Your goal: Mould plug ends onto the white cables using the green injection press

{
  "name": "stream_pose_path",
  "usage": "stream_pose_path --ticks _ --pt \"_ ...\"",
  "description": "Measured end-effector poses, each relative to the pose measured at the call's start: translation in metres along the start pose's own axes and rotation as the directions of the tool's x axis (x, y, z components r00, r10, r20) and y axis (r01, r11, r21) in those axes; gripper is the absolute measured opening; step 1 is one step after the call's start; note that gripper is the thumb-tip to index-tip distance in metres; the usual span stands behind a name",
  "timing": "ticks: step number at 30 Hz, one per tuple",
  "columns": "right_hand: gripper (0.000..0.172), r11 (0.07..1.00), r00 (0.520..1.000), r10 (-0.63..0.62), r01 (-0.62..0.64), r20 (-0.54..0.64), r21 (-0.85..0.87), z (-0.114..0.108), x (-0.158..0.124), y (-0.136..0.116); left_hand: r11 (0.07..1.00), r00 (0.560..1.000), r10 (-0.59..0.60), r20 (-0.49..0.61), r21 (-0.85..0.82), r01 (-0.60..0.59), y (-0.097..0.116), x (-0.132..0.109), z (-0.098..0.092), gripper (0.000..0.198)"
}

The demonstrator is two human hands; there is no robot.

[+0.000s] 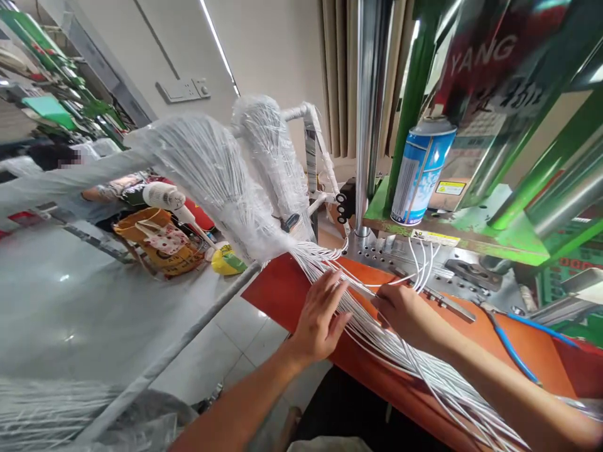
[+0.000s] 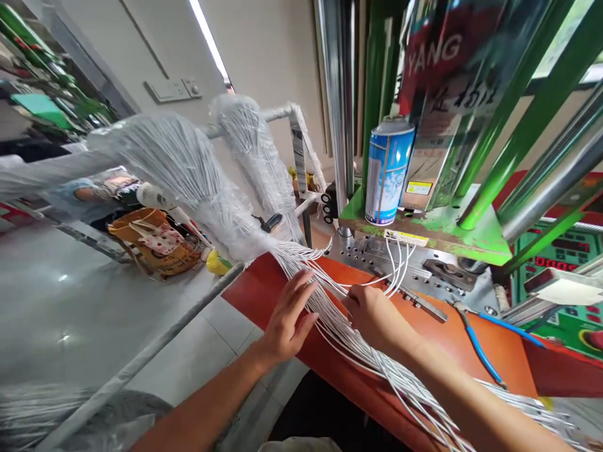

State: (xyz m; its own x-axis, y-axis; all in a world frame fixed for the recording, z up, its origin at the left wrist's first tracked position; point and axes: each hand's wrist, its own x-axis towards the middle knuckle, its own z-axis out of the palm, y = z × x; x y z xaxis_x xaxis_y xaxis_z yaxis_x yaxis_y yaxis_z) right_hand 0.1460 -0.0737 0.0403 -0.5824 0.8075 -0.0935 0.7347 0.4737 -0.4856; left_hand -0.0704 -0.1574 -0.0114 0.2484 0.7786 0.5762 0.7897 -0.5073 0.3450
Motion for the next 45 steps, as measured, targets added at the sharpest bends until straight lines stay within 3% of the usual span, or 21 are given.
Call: stream_pose_path --ticks 4,7,11,13,16,19,25,30,33,35,37,39,42,45 --pt "0.02 0.983 0.998 0.036 -0.043 -0.042 -0.181 -0.016 -0.022 -0.009 0.979 0.986 0.166 0.027 -0.125 -0.161 0.016 0.053 0.017 0.051" --pt "0.017 0.965 0.994 0.071 -0.089 -0.08 -0.246 -0.033 -0.04 -0.006 0.958 0.974 0.215 0.072 -0.211 -0.196 0.017 0.072 0.032 0.042" --pt "0.033 0.99 0.986 0.141 -0.141 0.091 -0.002 -0.048 -0.057 0.014 0.945 0.973 0.219 0.067 -0.265 -0.194 0.014 0.075 0.042 0.038" --pt "0.028 0.976 0.971 0.16 -0.182 0.176 0.118 -0.049 -0.06 0.022 0.942 0.976 0.21 0.059 -0.281 -0.185 0.017 0.076 0.043 0.039" --pt "0.019 0.978 0.979 0.156 -0.172 0.133 0.118 -0.051 -0.062 0.024 0.932 0.975 0.219 0.046 -0.305 -0.195 0.028 0.083 0.042 0.039" --pt "0.023 0.981 0.987 0.131 -0.143 0.096 0.128 -0.061 -0.073 0.024 0.922 0.973 0.231 0.025 -0.326 -0.211 0.039 0.09 0.039 0.041" --pt "0.043 0.923 0.93 0.291 -0.335 0.225 0.188 -0.072 -0.124 0.047 0.918 0.949 0.307 0.066 -0.285 -0.278 0.061 0.085 0.038 0.04" --pt "0.054 0.831 0.974 0.207 -0.222 0.086 0.51 -0.078 -0.142 0.039 0.84 0.882 0.471 -0.024 -0.296 -0.456 0.1 0.098 0.04 0.047" --pt "0.049 0.762 0.964 0.19 -0.264 0.186 0.592 -0.085 -0.147 0.052 0.883 0.901 0.411 0.142 -0.308 -0.354 0.109 0.1 0.034 0.038" --pt "0.047 0.802 0.946 0.183 -0.301 0.269 0.515 -0.083 -0.155 0.072 0.942 0.901 0.254 0.351 -0.3 -0.149 0.107 0.092 0.028 0.032" --pt "0.043 0.884 0.943 0.2 -0.29 0.265 0.365 -0.073 -0.164 0.092 0.958 0.82 0.064 0.568 -0.265 0.108 0.102 0.08 0.024 0.03" --pt "0.04 0.941 0.956 0.218 -0.259 0.198 0.216 -0.06 -0.172 0.101 0.916 0.66 -0.001 0.751 -0.265 0.302 0.102 0.069 0.023 0.03" --pt "0.033 0.953 0.96 0.112 -0.177 0.258 0.247 -0.045 -0.175 0.093 0.754 0.431 0.157 0.889 -0.39 0.529 0.115 0.058 0.033 0.019" --pt "0.027 0.943 0.947 0.035 -0.137 0.318 0.302 -0.041 -0.167 0.08 0.488 0.268 0.231 0.935 -0.349 0.8 0.128 0.054 0.05 0.024"
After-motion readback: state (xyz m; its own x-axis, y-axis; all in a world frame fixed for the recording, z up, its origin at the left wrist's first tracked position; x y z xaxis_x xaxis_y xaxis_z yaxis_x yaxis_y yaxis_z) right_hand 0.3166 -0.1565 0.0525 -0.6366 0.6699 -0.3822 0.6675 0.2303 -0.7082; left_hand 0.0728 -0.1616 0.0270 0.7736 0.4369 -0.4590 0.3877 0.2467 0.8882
